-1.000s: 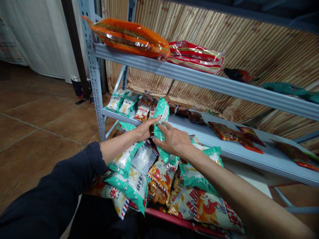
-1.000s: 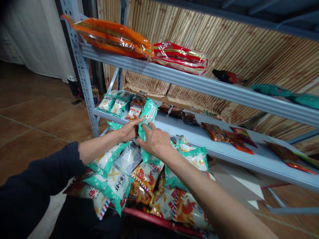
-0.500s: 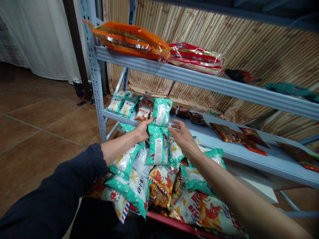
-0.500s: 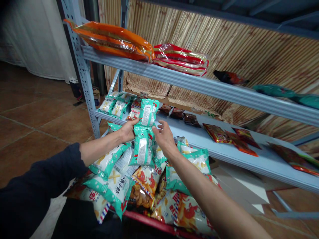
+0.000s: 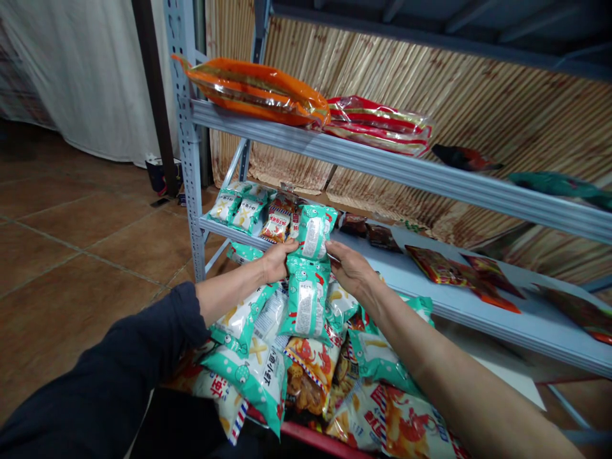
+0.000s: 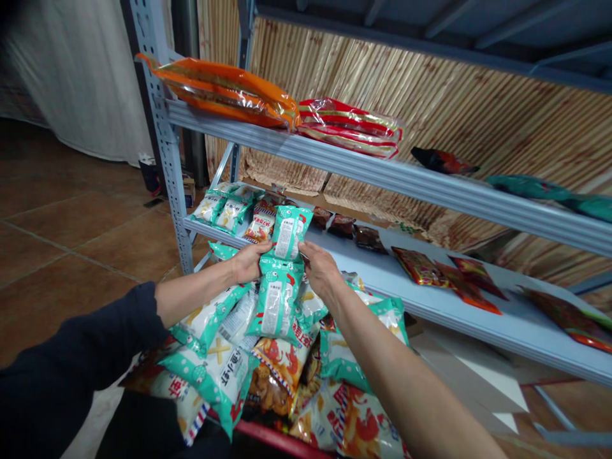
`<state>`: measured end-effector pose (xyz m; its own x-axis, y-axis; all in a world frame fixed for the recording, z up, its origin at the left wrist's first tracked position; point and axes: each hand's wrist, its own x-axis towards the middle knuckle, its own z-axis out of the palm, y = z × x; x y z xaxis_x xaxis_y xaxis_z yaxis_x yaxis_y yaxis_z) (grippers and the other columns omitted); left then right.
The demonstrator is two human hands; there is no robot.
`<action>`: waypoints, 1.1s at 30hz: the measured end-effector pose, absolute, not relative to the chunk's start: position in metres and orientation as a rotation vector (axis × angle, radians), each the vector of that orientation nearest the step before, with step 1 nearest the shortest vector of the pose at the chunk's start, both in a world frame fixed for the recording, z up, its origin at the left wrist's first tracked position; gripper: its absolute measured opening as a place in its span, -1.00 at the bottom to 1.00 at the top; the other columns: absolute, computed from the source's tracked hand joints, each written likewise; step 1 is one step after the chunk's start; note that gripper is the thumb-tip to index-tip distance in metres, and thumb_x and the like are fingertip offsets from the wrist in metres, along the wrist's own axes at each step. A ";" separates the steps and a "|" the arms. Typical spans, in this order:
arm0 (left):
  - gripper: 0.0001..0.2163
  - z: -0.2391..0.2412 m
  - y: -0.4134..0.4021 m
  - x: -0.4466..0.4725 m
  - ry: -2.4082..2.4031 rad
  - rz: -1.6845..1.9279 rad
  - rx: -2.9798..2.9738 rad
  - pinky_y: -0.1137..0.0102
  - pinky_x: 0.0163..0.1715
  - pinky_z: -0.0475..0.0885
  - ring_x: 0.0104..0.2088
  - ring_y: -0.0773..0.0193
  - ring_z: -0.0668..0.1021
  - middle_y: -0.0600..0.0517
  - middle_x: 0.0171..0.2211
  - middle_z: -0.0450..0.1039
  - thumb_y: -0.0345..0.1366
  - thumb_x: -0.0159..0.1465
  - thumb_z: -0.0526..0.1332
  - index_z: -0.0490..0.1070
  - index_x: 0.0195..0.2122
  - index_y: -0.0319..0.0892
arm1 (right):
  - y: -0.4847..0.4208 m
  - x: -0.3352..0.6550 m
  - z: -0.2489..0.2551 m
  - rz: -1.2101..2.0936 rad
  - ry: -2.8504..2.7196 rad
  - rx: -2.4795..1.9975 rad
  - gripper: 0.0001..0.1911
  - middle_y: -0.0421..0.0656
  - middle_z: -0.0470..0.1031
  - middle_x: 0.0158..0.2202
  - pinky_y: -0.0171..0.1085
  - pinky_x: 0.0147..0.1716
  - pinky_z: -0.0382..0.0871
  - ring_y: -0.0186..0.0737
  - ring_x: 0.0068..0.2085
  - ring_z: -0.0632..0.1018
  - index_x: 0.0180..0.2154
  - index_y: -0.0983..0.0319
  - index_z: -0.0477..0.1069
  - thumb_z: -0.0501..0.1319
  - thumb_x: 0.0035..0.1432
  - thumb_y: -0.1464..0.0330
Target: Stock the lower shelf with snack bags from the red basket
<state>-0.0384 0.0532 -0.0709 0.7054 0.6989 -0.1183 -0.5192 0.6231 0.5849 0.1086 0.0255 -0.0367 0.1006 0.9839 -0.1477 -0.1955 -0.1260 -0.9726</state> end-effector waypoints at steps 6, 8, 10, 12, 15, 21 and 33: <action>-0.77 -0.070 0.052 -0.038 0.340 0.727 0.565 0.31 -0.25 0.37 -0.41 0.20 0.52 -0.10 -0.42 0.50 -0.28 0.20 0.09 0.40 -0.23 -0.32 | 0.030 0.115 -0.045 1.285 -0.843 -1.264 -0.93 -0.30 0.42 -0.61 -0.41 -0.53 0.30 -0.42 -0.57 0.39 -0.55 0.23 0.38 0.27 -0.18 0.43; -0.77 -0.072 0.052 -0.039 0.317 0.706 0.597 0.29 -0.26 0.37 -0.43 0.20 0.52 -0.11 -0.43 0.50 -0.26 0.17 0.13 0.41 -0.27 -0.33 | 0.030 0.117 -0.046 1.284 -0.849 -1.269 -0.90 -0.30 0.42 -0.60 -0.42 -0.54 0.29 -0.43 -0.57 0.39 -0.54 0.22 0.37 0.29 -0.21 0.42; -0.81 -0.075 0.053 -0.039 0.304 0.715 0.652 0.29 -0.24 0.36 -0.41 0.21 0.52 -0.08 -0.40 0.50 -0.32 0.12 0.20 0.42 -0.27 -0.29 | 0.029 0.118 -0.046 1.281 -0.856 -1.266 -0.88 -0.30 0.43 -0.59 -0.42 -0.54 0.29 -0.43 -0.56 0.39 -0.52 0.22 0.38 0.30 -0.22 0.42; -0.80 -0.079 0.053 -0.038 0.316 0.757 0.691 0.31 -0.20 0.34 -0.34 0.22 0.52 -0.05 -0.37 0.50 -0.41 0.08 0.22 0.41 -0.24 -0.24 | 0.029 0.119 -0.047 1.280 -0.868 -1.257 -0.86 -0.30 0.43 -0.58 -0.42 -0.54 0.28 -0.43 -0.56 0.39 -0.50 0.21 0.39 0.31 -0.22 0.41; -0.76 -0.085 0.055 -0.036 0.357 0.823 0.694 0.33 -0.16 0.32 -0.26 0.22 0.51 -0.02 -0.36 0.49 -0.47 0.07 0.21 0.40 -0.20 -0.20 | 0.029 0.120 -0.047 1.275 -0.889 -1.248 -0.81 -0.30 0.45 -0.55 -0.41 -0.51 0.29 -0.43 -0.54 0.40 -0.45 0.21 0.40 0.32 -0.22 0.39; -0.74 -0.085 0.056 -0.034 0.401 0.820 0.706 0.33 -0.20 0.36 -0.30 0.21 0.52 -0.02 -0.38 0.49 -0.48 0.04 0.22 0.40 -0.21 -0.18 | 0.028 0.122 -0.048 1.261 -0.854 -1.244 -0.79 -0.33 0.42 -0.58 -0.44 -0.54 0.25 -0.48 -0.58 0.35 -0.41 0.21 0.41 0.33 -0.21 0.41; -0.85 -0.068 0.047 -0.037 0.448 0.710 0.688 0.26 -0.27 0.39 -0.44 0.20 0.52 -0.10 -0.45 0.50 -0.44 0.11 0.16 0.40 -0.27 -0.30 | 0.017 0.118 -0.051 1.377 -0.912 -1.200 -0.86 -0.25 0.51 -0.45 -0.38 -0.41 0.34 -0.38 -0.46 0.45 -0.42 0.20 0.44 0.29 -0.14 0.34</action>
